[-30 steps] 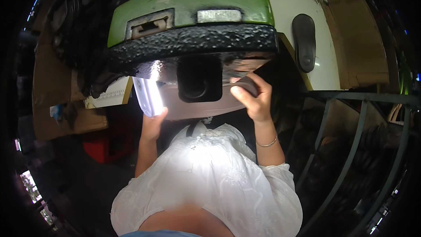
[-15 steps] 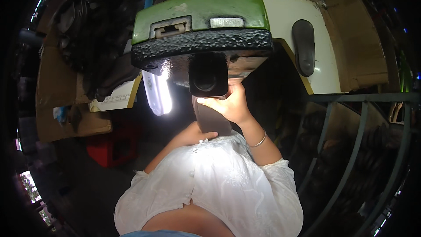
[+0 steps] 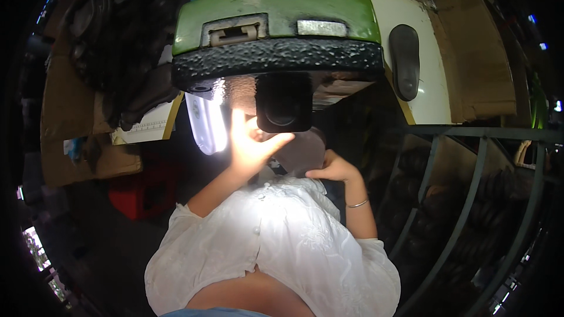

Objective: The person repeatedly picks up dark shoe soles from a pile and presses them against a rotating grinding wheel on a green machine. They handle the parts one at a time, rotating them to grind different edges, and then place the processed soles onto a nearby surface.

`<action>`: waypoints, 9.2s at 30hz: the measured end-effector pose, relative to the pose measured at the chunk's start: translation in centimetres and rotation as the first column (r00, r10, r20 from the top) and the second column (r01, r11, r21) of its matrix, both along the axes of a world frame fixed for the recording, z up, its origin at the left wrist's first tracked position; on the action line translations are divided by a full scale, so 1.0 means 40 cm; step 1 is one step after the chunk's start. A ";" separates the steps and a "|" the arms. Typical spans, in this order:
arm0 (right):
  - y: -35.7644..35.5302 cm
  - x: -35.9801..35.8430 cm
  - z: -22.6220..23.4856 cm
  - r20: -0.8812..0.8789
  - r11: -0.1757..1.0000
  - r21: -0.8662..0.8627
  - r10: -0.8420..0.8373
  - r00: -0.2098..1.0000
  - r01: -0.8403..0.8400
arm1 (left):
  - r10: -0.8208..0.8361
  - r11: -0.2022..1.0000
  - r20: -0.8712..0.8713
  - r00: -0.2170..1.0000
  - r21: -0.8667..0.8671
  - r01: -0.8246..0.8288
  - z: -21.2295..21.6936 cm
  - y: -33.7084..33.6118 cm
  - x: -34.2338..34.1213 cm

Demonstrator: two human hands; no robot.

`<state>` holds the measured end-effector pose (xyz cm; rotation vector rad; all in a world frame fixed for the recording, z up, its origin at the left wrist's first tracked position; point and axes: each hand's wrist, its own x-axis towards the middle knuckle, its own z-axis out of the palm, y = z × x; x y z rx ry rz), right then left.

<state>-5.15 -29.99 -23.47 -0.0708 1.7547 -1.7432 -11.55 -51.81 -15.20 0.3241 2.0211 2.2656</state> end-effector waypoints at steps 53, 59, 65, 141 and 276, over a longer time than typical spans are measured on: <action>-0.199 -0.033 -0.075 -0.606 0.885 0.122 -0.292 0.740 0.449 | 0.264 0.939 -0.465 0.845 -0.078 -0.336 0.042 -0.135 0.017; -0.182 0.023 -0.090 0.040 0.998 -0.017 -0.060 0.997 0.061 | -0.154 0.985 -0.025 0.988 -0.082 0.152 -0.001 0.000 0.006; -0.171 0.067 -0.068 0.220 0.999 -0.016 -0.041 0.975 0.046 | -0.163 0.968 0.152 0.975 -0.165 0.188 0.051 0.021 -0.042; -0.201 -0.138 0.212 -0.221 0.838 -0.439 -0.450 0.865 0.324 | 0.007 0.948 0.386 0.923 -0.296 0.117 -0.127 -0.307 0.010; -0.176 -0.082 -0.037 -0.708 0.731 0.053 -0.453 0.542 0.680 | 0.304 0.322 -0.903 0.302 -0.200 -0.925 0.112 -0.570 -0.210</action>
